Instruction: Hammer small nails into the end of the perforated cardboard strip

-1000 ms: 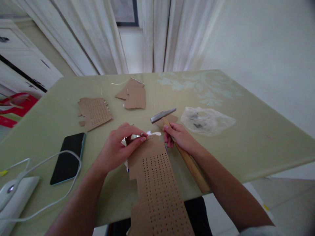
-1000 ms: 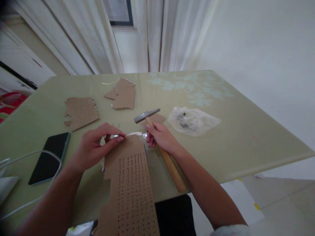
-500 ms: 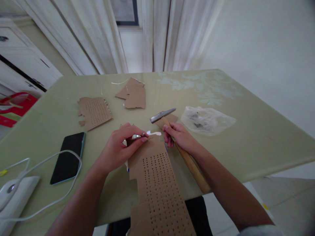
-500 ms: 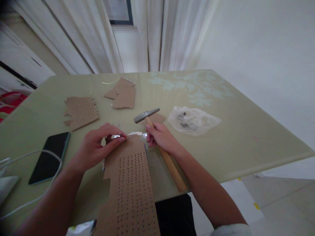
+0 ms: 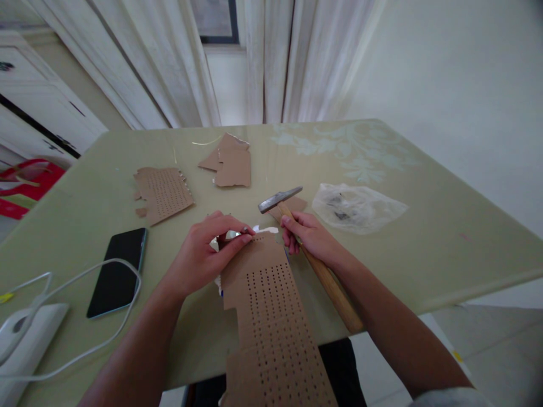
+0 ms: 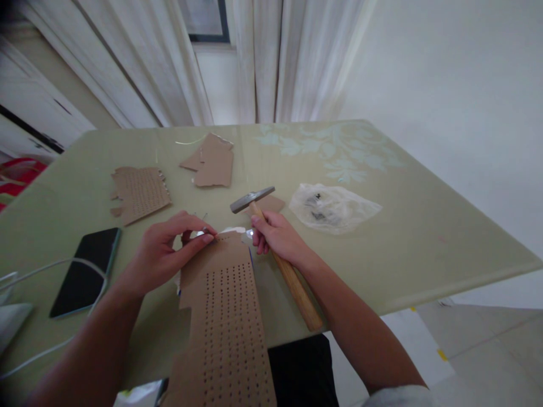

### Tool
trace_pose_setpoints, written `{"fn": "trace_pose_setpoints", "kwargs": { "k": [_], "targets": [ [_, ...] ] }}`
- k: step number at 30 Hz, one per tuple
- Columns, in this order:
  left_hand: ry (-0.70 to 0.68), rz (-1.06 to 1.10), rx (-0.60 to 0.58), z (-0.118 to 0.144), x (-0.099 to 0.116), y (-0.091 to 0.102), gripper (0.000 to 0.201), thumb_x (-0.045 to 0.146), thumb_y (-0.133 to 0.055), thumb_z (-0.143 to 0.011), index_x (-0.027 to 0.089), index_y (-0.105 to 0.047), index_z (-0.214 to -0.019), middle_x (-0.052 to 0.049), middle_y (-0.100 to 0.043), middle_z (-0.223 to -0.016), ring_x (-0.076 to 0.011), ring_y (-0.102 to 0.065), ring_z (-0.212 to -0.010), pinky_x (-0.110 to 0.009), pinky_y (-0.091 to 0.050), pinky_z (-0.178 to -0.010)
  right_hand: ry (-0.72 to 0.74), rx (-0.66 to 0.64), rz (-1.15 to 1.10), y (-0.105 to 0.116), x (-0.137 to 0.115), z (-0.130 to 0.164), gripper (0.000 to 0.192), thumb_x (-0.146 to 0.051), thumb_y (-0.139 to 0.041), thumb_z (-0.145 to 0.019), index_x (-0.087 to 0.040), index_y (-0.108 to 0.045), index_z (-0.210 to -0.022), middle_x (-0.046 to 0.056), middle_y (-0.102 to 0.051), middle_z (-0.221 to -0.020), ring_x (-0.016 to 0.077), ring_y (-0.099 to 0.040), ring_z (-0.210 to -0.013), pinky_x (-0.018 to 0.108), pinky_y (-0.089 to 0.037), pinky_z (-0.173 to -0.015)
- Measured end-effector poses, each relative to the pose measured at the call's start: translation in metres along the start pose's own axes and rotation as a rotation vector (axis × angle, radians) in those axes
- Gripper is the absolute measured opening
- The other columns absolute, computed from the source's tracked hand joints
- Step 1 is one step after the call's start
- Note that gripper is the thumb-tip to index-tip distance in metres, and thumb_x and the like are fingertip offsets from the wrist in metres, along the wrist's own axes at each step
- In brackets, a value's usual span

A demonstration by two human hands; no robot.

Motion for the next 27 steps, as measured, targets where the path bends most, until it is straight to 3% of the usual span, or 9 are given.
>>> {"fn": "trace_pose_setpoints", "kwargs": {
  "k": [27],
  "targets": [
    [0.045,0.008,-0.023,0.0004,-0.0002,-0.0019,0.009,0.025,-0.074,-0.102,0.026,-0.083,-0.103,0.000,-0.080,-0.088,-0.0123,-0.059,-0.069,-0.025,-0.046,-0.061,0.009,-0.011,0.007,-0.0003,0.0003,0.0008,0.043,-0.053,-0.061,-0.107,-0.021,-0.058,-0.078,-0.002,-0.066,-0.062,0.0110,-0.062,-0.046,0.022,-0.045,-0.045]
  ]
}}
Point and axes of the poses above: each hand's wrist, its own z-axis away from the middle knuckle, its own y-axis out of the back of the hand, x = y × z, the point moved 2 cm from there along -z, towards the middle knuckle
